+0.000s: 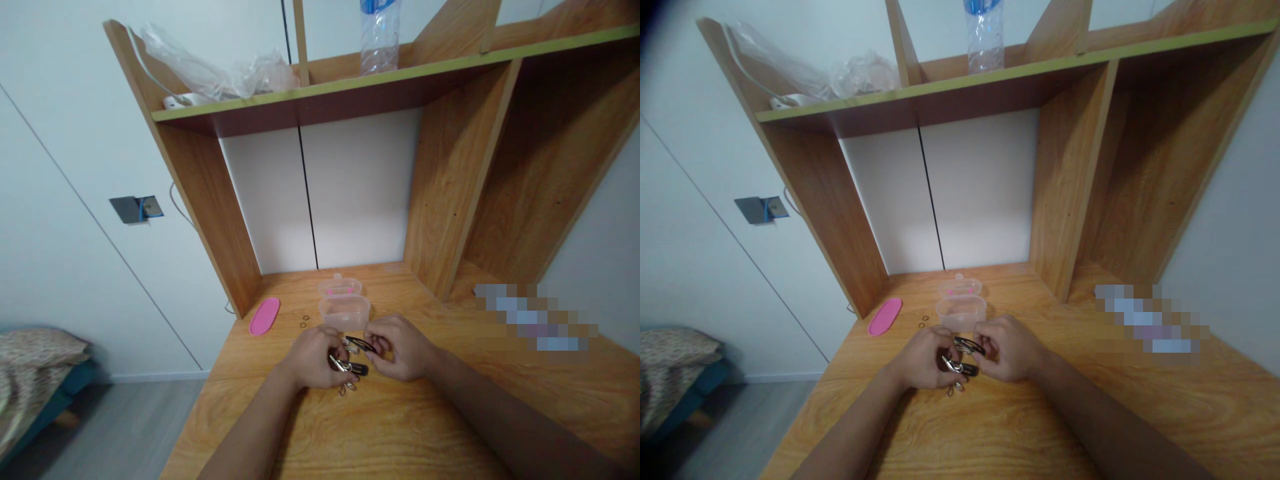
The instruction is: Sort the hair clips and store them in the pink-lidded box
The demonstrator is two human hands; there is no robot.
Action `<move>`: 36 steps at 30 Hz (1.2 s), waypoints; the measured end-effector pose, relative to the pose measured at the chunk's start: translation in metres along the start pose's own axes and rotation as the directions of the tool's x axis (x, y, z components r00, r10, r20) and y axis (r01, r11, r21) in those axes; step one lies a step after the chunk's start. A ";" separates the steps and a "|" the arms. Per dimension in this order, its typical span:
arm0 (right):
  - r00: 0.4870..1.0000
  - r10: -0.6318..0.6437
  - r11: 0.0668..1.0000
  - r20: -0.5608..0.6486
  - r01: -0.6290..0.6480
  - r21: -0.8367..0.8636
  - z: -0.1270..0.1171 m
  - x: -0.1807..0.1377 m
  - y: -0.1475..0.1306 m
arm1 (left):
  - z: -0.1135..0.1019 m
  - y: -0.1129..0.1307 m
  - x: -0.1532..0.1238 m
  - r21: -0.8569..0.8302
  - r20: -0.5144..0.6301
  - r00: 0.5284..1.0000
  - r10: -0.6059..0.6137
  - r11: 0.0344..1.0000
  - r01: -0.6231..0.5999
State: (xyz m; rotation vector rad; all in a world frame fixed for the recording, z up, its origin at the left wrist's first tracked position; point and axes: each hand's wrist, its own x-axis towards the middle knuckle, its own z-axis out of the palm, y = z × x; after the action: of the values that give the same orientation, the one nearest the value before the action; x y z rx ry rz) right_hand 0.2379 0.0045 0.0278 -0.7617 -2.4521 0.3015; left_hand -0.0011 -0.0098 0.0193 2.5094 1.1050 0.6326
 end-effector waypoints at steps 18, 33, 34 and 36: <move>0.998 -0.023 1.000 -0.066 0.023 -0.006 0.002 -0.002 0.005 | 0.001 0.015 -0.001 -0.029 0.050 0.998 0.036 0.999 -0.034; 0.996 -0.016 1.000 -0.086 0.016 -0.002 0.001 -0.002 0.005 | -0.001 0.006 -0.004 0.080 0.039 0.997 0.060 0.995 -0.063; 0.996 -0.018 1.000 -0.090 0.018 -0.003 0.001 -0.002 0.005 | 0.000 0.006 -0.003 0.072 0.027 0.997 0.076 0.994 -0.078; 0.995 -0.022 1.000 -0.098 0.022 -0.006 0.001 -0.002 0.004 | 0.001 0.007 -0.002 0.050 0.016 0.992 0.123 0.991 -0.123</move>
State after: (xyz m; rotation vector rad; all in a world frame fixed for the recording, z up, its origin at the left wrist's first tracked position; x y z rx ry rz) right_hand 0.2409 0.0069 0.0250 -0.7333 -2.3680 0.2442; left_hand 0.0026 -0.0160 0.0215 2.6376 0.9798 0.6276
